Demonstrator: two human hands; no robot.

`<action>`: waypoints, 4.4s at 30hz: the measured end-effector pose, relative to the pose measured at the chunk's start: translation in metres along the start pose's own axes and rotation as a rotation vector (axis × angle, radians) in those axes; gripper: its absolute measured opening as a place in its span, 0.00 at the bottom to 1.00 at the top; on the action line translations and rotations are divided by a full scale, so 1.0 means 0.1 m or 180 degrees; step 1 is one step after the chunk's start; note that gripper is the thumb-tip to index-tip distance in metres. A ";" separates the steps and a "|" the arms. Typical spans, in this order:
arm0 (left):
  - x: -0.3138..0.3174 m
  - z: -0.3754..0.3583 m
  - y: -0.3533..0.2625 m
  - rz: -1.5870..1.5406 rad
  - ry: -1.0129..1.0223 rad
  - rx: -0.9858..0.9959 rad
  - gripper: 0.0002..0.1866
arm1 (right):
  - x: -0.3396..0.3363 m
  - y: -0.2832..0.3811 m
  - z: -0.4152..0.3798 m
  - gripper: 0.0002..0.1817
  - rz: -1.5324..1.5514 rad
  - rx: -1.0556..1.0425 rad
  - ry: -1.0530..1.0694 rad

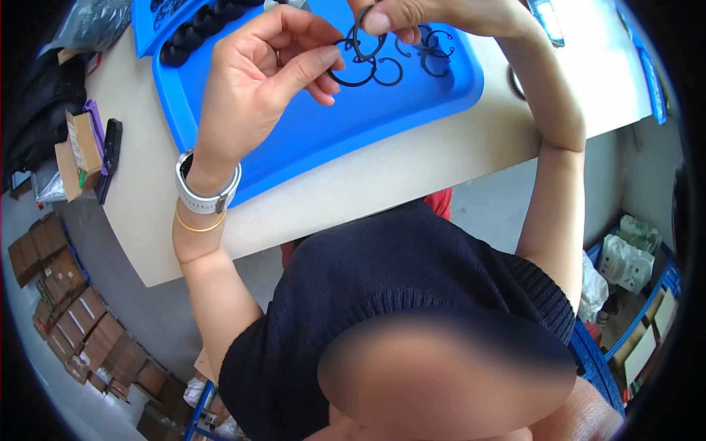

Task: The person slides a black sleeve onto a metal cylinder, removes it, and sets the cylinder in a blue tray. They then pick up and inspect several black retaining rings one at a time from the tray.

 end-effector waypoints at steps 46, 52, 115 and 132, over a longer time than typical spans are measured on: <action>0.43 -0.23 -0.44 0.2468 0.0424 0.2168 0.15 | 0.47 -0.90 -0.38 0.09 0.1721 0.0959 -0.0042; 0.42 -0.20 -0.44 0.2666 0.0538 0.2257 0.17 | 0.44 -0.82 -0.39 0.12 0.1200 0.0869 -0.0314; -0.24 0.26 -0.60 0.2447 0.0338 0.1335 0.25 | 0.20 -0.65 -0.42 0.09 -0.2049 0.1003 -0.1113; 0.28 0.01 -0.59 0.2299 0.0659 0.0483 0.20 | 0.30 -0.80 -0.42 0.09 0.1298 0.0778 -0.0407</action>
Point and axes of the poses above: each hand's wrist, its own z-axis towards the middle knuckle, its own x-axis out of the palm, y = z × x, the point moved 8 cm from there along z, towards the middle knuckle, and after that the axes turned 12 degrees about x, right-handed, at the moved point
